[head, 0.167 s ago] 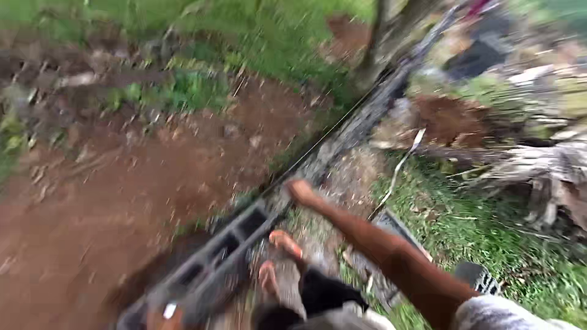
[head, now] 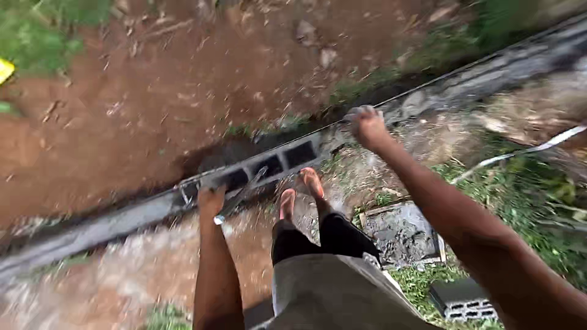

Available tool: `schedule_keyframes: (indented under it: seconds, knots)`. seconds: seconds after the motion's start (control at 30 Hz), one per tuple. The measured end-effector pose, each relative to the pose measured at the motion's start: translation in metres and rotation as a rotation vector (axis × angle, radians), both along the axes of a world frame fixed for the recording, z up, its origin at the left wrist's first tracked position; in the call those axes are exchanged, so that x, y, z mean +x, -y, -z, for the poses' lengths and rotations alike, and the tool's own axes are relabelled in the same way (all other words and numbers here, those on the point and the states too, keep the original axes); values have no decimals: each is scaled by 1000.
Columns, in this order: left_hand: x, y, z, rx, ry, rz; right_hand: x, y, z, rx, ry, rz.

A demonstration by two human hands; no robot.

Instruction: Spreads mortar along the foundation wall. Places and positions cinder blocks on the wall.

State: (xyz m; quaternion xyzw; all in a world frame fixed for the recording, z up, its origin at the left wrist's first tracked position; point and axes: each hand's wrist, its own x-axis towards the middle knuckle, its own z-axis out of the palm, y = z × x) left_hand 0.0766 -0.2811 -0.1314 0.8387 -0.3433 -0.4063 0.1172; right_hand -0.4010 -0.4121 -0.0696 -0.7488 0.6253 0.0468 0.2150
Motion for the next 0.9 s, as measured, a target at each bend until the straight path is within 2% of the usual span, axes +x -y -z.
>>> schedule_keyframes:
  seconds: [0.1,0.2,0.33,0.5,0.57,0.67,0.73,0.8,0.9]
  knots:
    - [8,-8,21,6,-2,-73,-9,17,34,-17,9,-205]
    - [-3,-7,10,-23,-38,-128,-6,29,45,2,54,-313]
    - [-10,2,3,-34,-85,-178,2,39,49,4,162,-357]
    - [-9,4,10,-57,-135,-201,0,50,39,52,194,-387]
    - [-8,4,12,-75,-161,-227,-2,51,29,10,224,-316]
    - [-10,5,12,-81,-167,-247,-9,49,-5,-215,227,-25]
    - [-11,2,8,-71,-165,-238,-12,35,-20,-306,244,68]
    - [-12,-11,3,-80,-151,-197,-13,9,-25,-220,256,69]
    - [-12,-22,2,-91,-136,-192,-7,-20,-3,-52,327,77]
